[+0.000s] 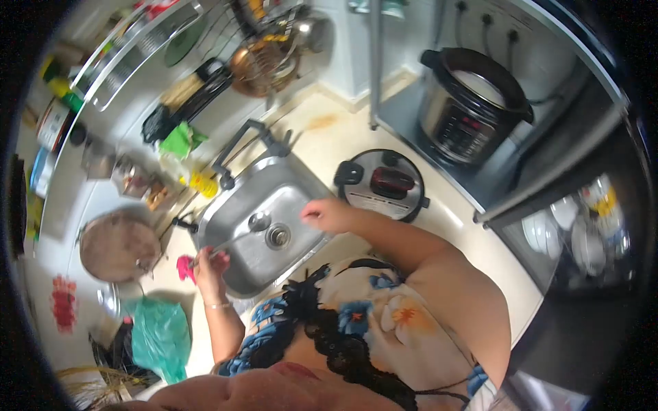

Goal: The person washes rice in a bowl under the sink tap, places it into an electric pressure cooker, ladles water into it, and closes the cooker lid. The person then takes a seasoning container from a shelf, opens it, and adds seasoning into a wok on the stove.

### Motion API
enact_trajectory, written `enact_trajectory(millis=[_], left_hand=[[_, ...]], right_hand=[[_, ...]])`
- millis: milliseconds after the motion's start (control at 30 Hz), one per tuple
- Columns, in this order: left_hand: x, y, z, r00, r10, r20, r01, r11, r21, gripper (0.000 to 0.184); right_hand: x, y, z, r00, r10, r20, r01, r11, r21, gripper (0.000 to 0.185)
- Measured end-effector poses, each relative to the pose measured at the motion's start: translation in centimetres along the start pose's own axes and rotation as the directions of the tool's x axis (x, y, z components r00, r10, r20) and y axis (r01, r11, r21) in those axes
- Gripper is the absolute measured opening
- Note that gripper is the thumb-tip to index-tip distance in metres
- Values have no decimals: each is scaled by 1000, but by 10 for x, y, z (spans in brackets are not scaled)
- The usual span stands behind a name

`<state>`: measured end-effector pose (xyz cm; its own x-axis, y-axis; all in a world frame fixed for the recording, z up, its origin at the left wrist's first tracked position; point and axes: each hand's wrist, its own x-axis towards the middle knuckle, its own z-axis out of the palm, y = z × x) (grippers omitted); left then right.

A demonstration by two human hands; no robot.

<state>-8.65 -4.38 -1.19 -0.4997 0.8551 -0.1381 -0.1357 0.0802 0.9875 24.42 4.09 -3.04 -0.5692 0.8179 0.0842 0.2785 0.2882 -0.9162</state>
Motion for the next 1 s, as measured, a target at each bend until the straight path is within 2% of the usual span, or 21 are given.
enact_trajectory(millis=[33, 100, 133, 233, 333, 367, 433, 567, 633, 733, 833, 933, 1000], left_hand=[[3, -2, -8, 999, -14, 29, 14, 1000, 21, 36], [5, -4, -12, 998, -46, 51, 46, 999, 10, 35], [8, -4, -13, 996, -59, 62, 59, 998, -2, 34], [26, -13, -10, 990, -53, 127, 55, 998, -16, 33], [41, -14, 9, 982, -93, 161, 93, 996, 11, 32], [45, -14, 15, 979, -80, 185, 88, 996, -35, 30], [46, -10, 27, 980, -54, 190, 60, 998, -26, 29], [47, -10, 32, 970, 16, 241, -11, 1000, -20, 25], [49, -15, 29, 963, 41, 266, -40, 999, -10, 25], [46, -19, 23, 965, 37, 261, -33, 999, -21, 23], [42, -21, 17, 971, 12, 240, -4, 999, -34, 23], [39, -21, 13, 971, 11, 238, -6, 1000, -21, 24], [36, -18, 13, 973, 4, 231, 1, 1000, -21, 24]], right_hand=[[1, 7, 14, 1000, -3, 24, 2, 1000, 23, 25], [-10, 8, 37, 991, 103, 83, -105, 994, 14, 34], [-19, 11, 47, 991, 123, 43, -124, 992, 25, 34], [-37, 18, 60, 986, 84, 146, -91, 995, 42, 43], [-53, 18, 54, 988, 148, 42, -148, 989, 6, 41], [-57, 17, 52, 988, 152, 35, -153, 988, 6, 41], [-64, 13, 51, 962, 270, -39, -266, 960, 88, 38], [-75, 0, 54, 956, 287, -57, -278, 951, 135, 35], [-77, -5, 55, 938, 344, 36, -345, 927, 146, 35], [-76, 1, 60, 961, 275, 39, -278, 952, 127, 34], [-74, -8, 59, 945, 317, 76, -325, 936, 136, 34], [-72, -15, 59, 944, 315, 100, -329, 928, 178, 33], [-70, -8, 63, 955, 282, 94, -293, 946, 142, 32]])
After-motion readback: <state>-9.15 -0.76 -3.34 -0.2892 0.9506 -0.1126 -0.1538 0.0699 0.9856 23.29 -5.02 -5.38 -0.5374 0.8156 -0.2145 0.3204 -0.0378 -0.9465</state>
